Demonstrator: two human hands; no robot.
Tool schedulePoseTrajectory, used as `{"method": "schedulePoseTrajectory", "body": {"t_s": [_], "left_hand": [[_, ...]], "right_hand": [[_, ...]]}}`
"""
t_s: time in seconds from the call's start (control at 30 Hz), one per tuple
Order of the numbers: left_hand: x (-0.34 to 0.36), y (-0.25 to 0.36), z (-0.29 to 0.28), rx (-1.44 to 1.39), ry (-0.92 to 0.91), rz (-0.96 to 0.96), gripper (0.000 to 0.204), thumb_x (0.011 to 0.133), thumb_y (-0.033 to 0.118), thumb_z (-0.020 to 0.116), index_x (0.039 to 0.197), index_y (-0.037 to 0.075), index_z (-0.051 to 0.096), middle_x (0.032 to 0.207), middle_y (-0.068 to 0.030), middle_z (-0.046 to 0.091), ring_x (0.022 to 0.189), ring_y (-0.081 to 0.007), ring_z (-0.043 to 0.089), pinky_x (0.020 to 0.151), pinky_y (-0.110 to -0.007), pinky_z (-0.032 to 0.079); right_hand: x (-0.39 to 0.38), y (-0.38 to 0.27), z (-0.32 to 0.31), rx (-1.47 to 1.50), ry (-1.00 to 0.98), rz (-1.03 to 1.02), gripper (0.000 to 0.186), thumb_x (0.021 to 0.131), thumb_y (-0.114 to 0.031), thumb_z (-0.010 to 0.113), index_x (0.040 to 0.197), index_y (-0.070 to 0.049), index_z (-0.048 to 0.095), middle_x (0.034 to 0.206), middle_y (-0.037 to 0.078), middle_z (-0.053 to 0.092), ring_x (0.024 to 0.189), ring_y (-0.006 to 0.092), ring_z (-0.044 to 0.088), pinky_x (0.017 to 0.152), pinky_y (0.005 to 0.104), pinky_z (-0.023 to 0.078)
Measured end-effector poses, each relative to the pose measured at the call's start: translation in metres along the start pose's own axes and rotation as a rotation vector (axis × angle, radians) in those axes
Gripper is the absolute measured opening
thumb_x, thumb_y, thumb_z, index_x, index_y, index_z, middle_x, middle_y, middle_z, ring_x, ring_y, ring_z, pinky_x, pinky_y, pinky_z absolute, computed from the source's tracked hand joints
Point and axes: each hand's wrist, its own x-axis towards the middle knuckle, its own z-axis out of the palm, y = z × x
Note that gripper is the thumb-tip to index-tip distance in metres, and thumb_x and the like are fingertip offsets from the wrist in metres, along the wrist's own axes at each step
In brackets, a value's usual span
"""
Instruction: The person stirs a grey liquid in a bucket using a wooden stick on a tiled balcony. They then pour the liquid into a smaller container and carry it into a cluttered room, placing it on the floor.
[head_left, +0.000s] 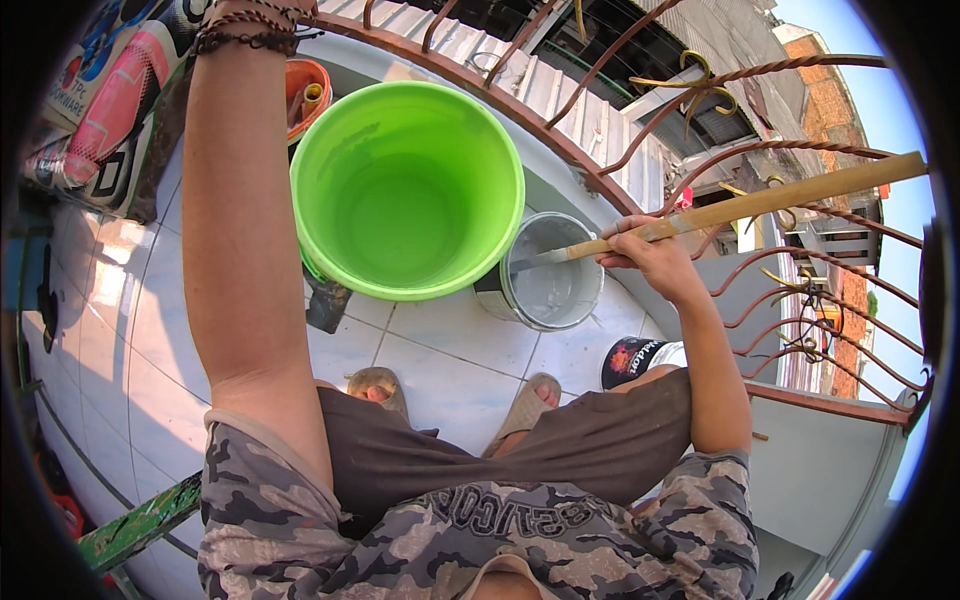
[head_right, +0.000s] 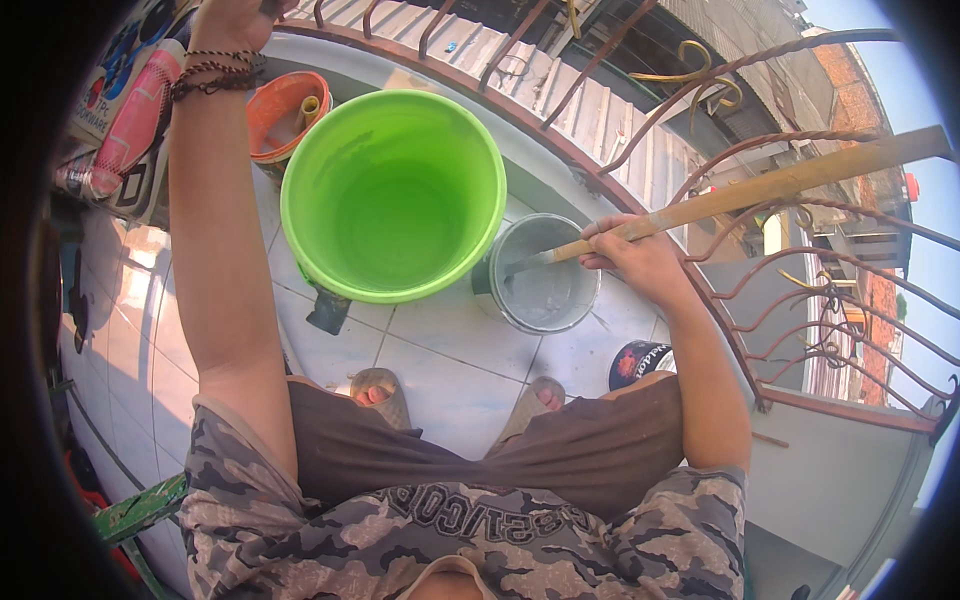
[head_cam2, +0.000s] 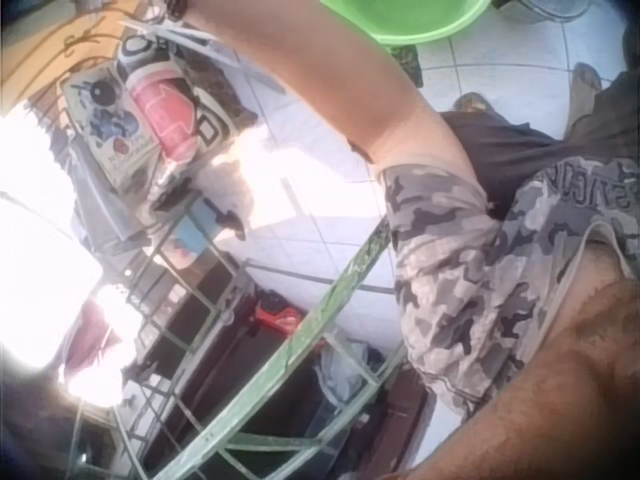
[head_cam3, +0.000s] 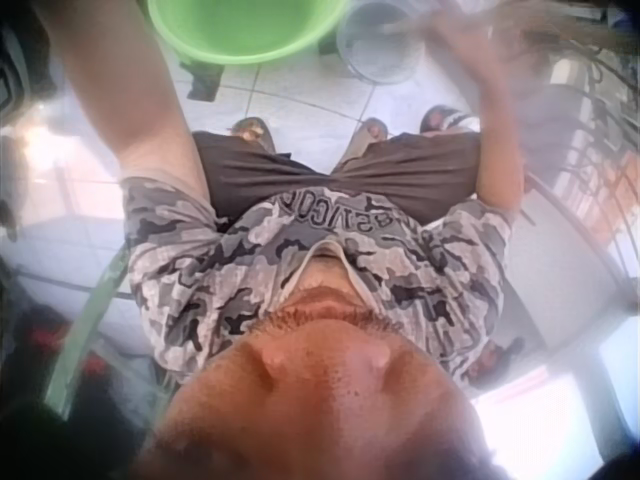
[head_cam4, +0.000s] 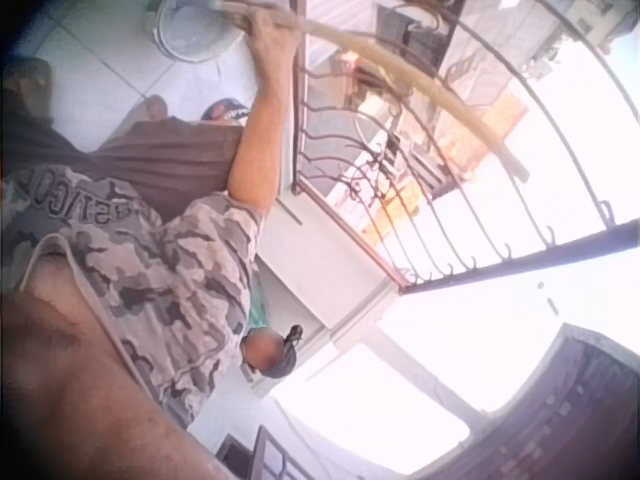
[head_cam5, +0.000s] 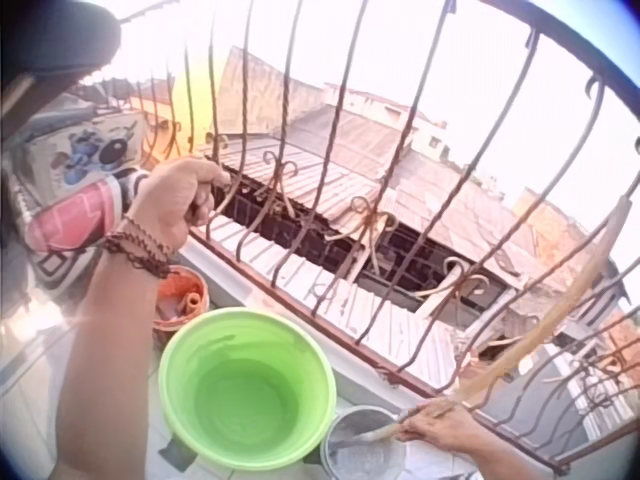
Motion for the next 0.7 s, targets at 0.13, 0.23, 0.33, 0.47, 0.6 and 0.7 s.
{"method": "schedulePoseTrajectory", "body": {"t_s": [0.13,0.23,0.33,0.47,0.6,0.7], "left_hand": [[-0.001,-0.008,0.003,-0.028,-0.019,0.013,0.015,0.080,0.003,0.061,0.066,0.007,0.056,0.047,0.0018,0.043,0.035,-0.0111,0.039,0.035,-0.025,0.030],[0.001,-0.009,-0.001,-0.032,-0.031,0.014,0.015,0.079,0.004,0.062,0.066,0.008,0.056,0.047,0.0022,0.042,0.035,-0.0109,0.039,0.035,-0.025,0.030],[0.004,-0.011,-0.004,-0.043,-0.026,-0.009,0.015,0.079,0.004,0.063,0.066,0.008,0.056,0.047,0.0026,0.042,0.035,-0.0106,0.039,0.035,-0.025,0.030],[-0.005,0.004,0.000,-0.016,-0.011,0.015,0.014,0.079,0.006,0.063,0.067,0.008,0.057,0.047,0.0027,0.042,0.035,-0.0103,0.039,0.035,-0.025,0.030],[-0.005,0.001,0.000,0.000,-0.030,0.001,0.014,0.080,0.006,0.062,0.067,0.008,0.057,0.048,0.0028,0.042,0.035,-0.0102,0.039,0.035,-0.024,0.030],[-0.006,0.004,-0.001,-0.040,0.013,-0.011,0.014,0.080,0.005,0.062,0.067,0.008,0.056,0.048,0.0028,0.043,0.036,-0.0102,0.039,0.036,-0.024,0.030]], "right_hand": [[0.004,0.004,-0.013,-0.223,0.099,0.004,0.020,0.082,-0.006,0.058,0.094,0.010,0.063,0.087,0.017,0.066,0.072,0.0185,0.068,0.067,0.0267,0.059],[-0.003,0.000,-0.007,-0.244,-0.032,0.126,0.019,0.085,-0.006,0.058,0.095,0.009,0.062,0.089,0.016,0.066,0.076,0.0182,0.069,0.070,0.0263,0.059],[-0.004,-0.003,0.003,-0.078,-0.065,0.071,0.017,0.088,-0.005,0.057,0.097,0.008,0.061,0.088,0.015,0.066,0.076,0.0187,0.069,0.070,0.0262,0.060],[0.010,0.007,-0.012,-0.094,0.098,-0.020,0.017,0.087,-0.004,0.057,0.099,0.008,0.061,0.088,0.015,0.066,0.074,0.0194,0.069,0.069,0.0265,0.060],[-0.002,-0.003,-0.010,-0.242,-0.019,0.165,0.017,0.088,-0.005,0.057,0.100,0.008,0.061,0.090,0.015,0.066,0.075,0.0193,0.069,0.071,0.0263,0.060],[-0.006,-0.006,0.009,-0.080,-0.093,0.125,0.016,0.087,-0.004,0.057,0.097,0.008,0.061,0.090,0.015,0.065,0.075,0.0191,0.069,0.071,0.0263,0.060]]}}
